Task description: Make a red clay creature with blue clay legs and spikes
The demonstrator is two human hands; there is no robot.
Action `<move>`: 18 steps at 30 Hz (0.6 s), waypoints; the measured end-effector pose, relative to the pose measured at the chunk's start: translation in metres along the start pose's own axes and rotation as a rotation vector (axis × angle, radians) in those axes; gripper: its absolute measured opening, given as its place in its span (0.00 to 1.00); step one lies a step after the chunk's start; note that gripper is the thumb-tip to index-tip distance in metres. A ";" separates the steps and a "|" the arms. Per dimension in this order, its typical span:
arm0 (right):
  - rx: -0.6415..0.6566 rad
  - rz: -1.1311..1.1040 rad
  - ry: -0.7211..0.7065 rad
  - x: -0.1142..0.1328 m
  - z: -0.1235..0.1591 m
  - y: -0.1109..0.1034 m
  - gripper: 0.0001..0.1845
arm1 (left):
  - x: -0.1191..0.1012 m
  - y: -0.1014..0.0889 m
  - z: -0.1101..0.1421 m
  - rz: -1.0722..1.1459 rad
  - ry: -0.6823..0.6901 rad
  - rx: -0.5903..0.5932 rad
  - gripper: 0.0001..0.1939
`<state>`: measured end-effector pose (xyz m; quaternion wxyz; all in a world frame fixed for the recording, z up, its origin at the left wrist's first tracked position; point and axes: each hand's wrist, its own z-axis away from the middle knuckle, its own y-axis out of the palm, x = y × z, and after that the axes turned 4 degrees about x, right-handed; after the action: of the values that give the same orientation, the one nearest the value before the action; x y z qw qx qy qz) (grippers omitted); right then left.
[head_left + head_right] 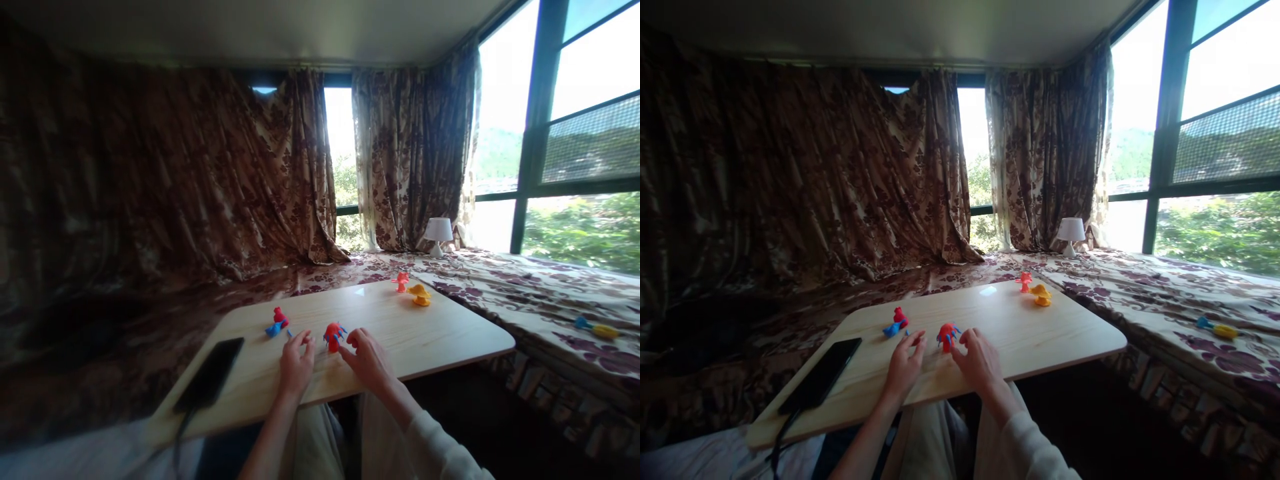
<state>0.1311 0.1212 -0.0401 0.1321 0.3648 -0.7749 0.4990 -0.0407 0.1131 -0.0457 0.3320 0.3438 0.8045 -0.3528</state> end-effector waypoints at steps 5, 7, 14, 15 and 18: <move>0.000 0.057 0.033 0.003 -0.002 0.002 0.08 | 0.000 0.001 -0.001 0.069 -0.064 0.037 0.18; 0.000 0.065 0.046 0.002 -0.003 0.004 0.07 | 0.000 0.001 -0.001 0.081 -0.082 0.048 0.20; 0.000 0.069 0.030 -0.001 -0.002 0.005 0.07 | -0.001 -0.001 -0.002 0.094 -0.100 0.072 0.21; 0.004 0.069 0.031 -0.001 -0.002 0.005 0.07 | -0.001 -0.001 -0.002 0.094 -0.101 0.072 0.21; 0.011 0.077 0.034 0.001 -0.002 0.004 0.07 | -0.002 -0.001 -0.002 0.092 -0.105 0.077 0.21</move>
<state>0.1274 0.1235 -0.0419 0.1241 0.3266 -0.7834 0.5140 -0.0413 0.1138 -0.0429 0.3761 0.3738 0.7552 -0.3853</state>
